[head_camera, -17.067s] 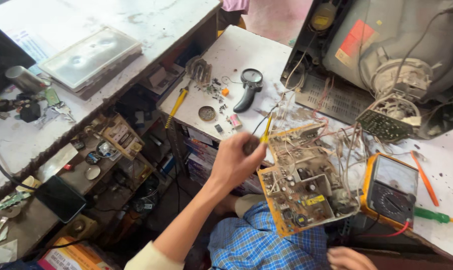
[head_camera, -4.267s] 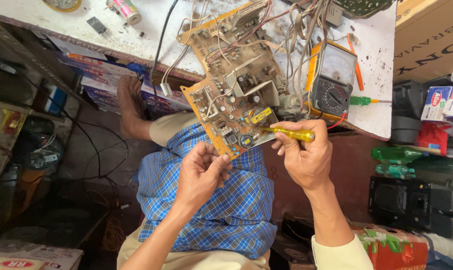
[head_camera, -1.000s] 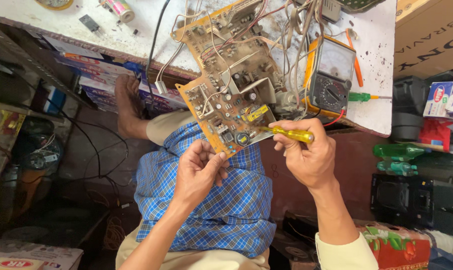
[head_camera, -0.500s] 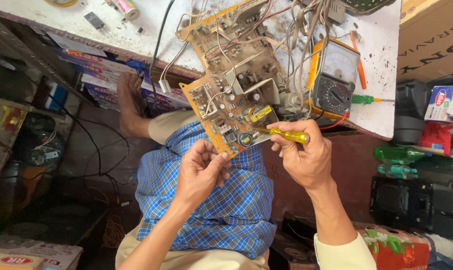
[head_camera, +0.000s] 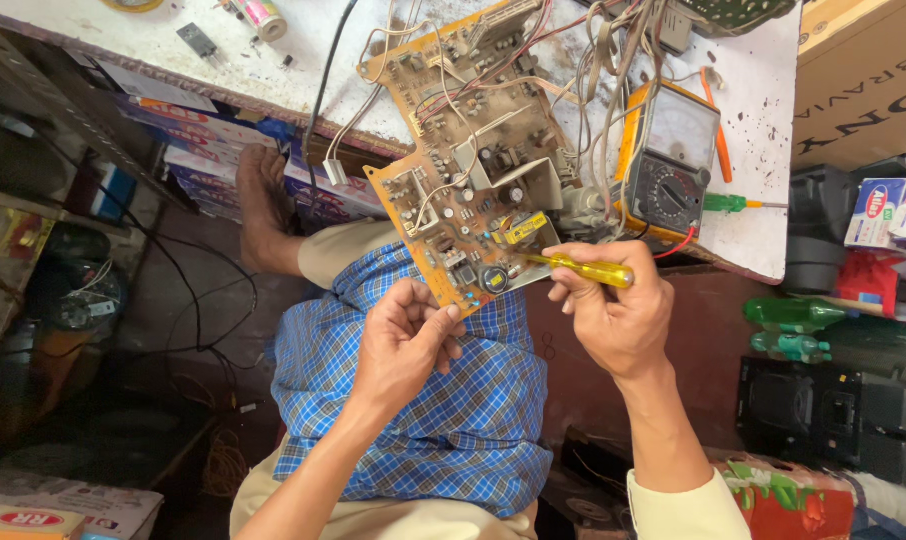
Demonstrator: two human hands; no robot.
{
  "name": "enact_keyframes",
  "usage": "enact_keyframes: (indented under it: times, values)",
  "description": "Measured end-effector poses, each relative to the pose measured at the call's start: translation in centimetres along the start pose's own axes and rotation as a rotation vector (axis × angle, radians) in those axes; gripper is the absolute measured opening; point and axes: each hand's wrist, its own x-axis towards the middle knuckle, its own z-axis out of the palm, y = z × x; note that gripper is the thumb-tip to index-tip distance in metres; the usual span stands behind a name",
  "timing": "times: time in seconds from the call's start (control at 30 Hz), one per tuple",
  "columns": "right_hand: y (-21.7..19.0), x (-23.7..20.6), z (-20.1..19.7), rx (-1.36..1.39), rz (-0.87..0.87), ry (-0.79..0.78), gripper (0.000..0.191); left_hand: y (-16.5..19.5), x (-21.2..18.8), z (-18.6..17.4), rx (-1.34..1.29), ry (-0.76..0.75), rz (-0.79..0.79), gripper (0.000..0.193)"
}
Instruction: The person inspects a circuit board using a magnifying glass and tests components with a multimeter. They then use a screwdriver to adjust a component on the board and flip it over to inspect the solder side.
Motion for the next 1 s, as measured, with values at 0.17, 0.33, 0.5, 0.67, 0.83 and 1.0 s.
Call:
enact_keyframes:
  times: [0.17, 0.33, 0.5, 0.67, 0.83, 1.0]
  values:
    - [0.01, -0.22, -0.14, -0.029, -0.009, -0.008, 0.018, 0.03, -0.09, 0.05, -0.003, -0.001, -0.007, 0.012]
    - [0.03, -0.03, 0.08, -0.063, -0.017, -0.030, 0.019, -0.02, -0.03, 0.11, -0.011, 0.004, -0.003, 0.012]
    - [0.01, 0.01, 0.05, -0.065, -0.021, -0.031, 0.019, -0.06, -0.08, 0.05, -0.017, -0.003, -0.002, 0.012]
    - [-0.04, -0.02, 0.11, -0.065, -0.030, -0.027, 0.019, -0.03, -0.13, 0.07, -0.012, -0.002, 0.001, 0.012]
    - [-0.24, 0.05, 0.10, -0.082, -0.029, -0.034, 0.019, 0.14, -0.13, 0.15, -0.020, -0.005, 0.003, 0.011]
    - [-0.27, 0.14, 0.10, -0.115, -0.032, -0.038, 0.019, 0.27, -0.17, 0.15, -0.010, -0.002, -0.011, 0.011]
